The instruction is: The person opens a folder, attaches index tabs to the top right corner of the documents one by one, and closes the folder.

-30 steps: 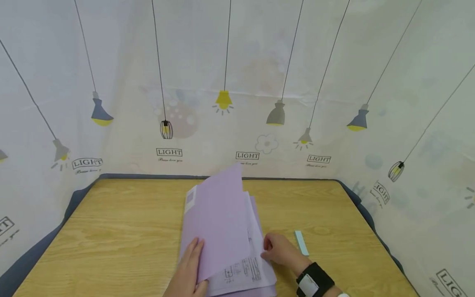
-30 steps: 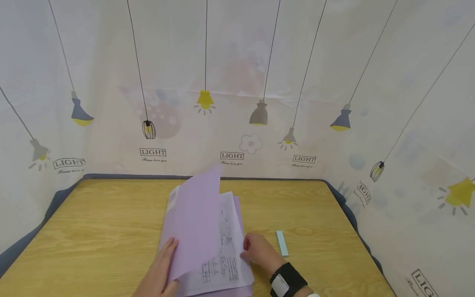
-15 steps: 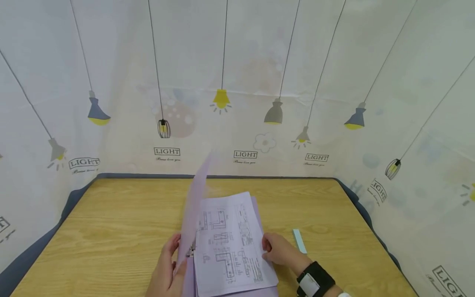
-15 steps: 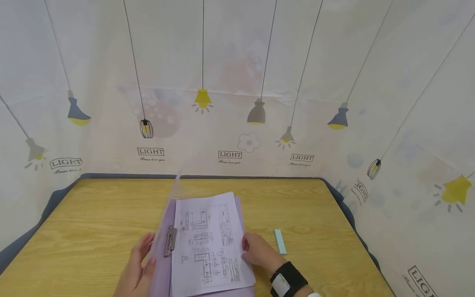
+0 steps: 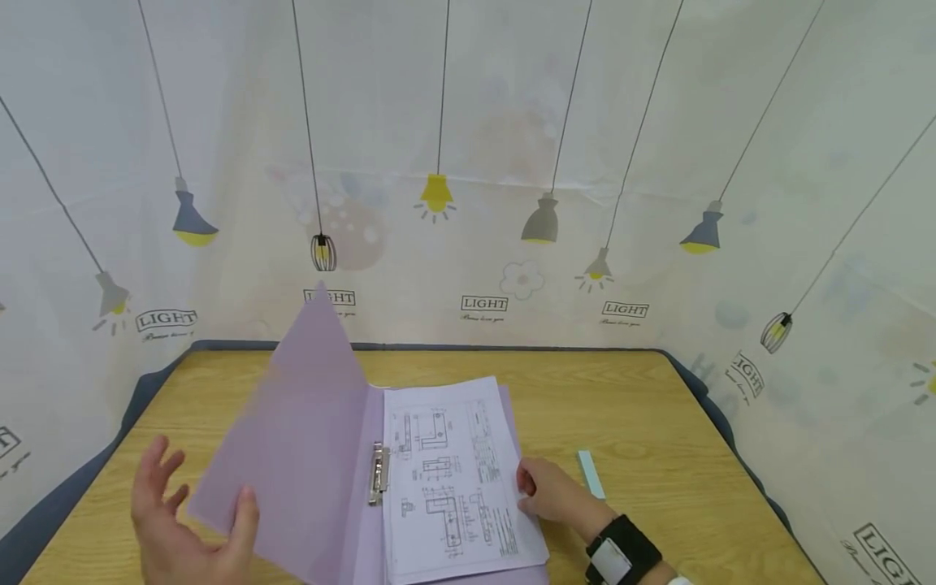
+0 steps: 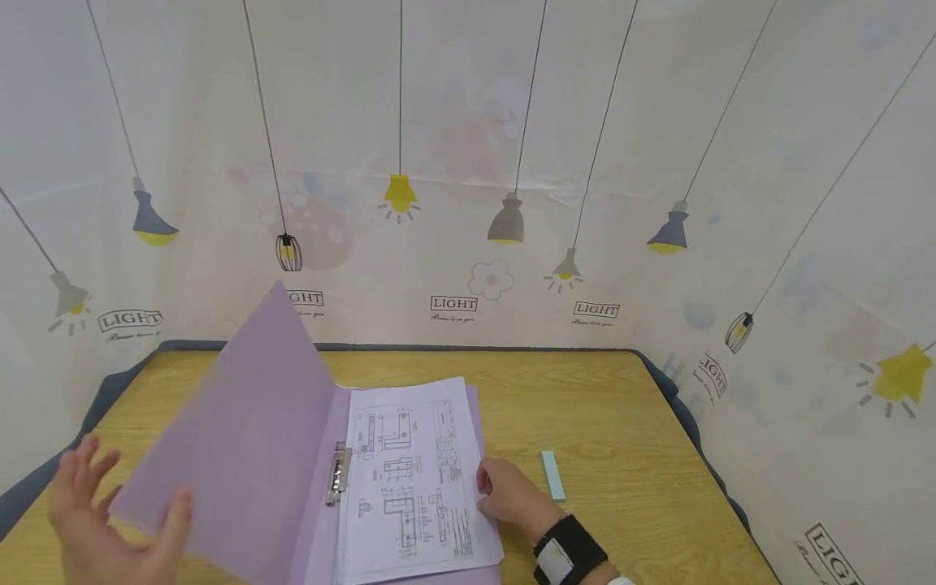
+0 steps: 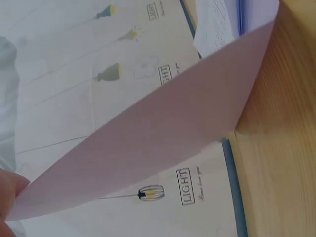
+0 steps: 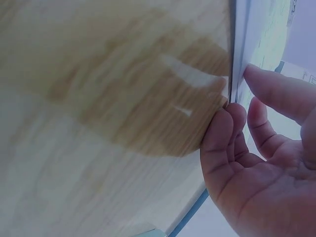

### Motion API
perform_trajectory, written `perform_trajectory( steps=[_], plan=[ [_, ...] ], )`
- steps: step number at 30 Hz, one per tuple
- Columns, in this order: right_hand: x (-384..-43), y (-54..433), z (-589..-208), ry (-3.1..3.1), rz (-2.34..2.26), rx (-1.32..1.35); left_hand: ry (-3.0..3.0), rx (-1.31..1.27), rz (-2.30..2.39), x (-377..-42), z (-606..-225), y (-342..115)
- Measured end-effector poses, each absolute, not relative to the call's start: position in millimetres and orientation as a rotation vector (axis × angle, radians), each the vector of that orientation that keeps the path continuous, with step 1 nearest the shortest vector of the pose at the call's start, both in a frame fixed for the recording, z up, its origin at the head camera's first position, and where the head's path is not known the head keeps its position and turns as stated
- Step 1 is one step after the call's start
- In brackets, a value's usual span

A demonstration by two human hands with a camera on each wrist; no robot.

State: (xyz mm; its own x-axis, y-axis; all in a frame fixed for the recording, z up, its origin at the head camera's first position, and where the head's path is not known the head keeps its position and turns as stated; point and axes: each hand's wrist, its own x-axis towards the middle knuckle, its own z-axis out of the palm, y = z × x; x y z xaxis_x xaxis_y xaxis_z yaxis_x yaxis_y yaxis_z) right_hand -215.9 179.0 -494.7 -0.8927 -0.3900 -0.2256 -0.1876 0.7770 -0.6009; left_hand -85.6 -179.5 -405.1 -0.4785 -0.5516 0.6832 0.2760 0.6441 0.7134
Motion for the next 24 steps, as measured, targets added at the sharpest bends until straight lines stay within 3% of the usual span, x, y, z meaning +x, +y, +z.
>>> perform_trajectory(
  steps=[9, 18, 24],
  plan=[
    [-215.2, 179.3, -494.8, 2.631, -0.832, -0.440, -1.796, 0.246, -0.350, -90.4, -414.9, -212.9],
    [-212.0, 178.3, -494.5, 2.628, -0.871, -0.485, -2.742, 0.408, -0.245, -91.5, -448.1, -259.6],
    [-212.3, 176.1, -492.9, 2.630, -0.863, -0.478, -3.229, 0.327, -0.306, -105.7, -475.6, -286.9]
  ],
)
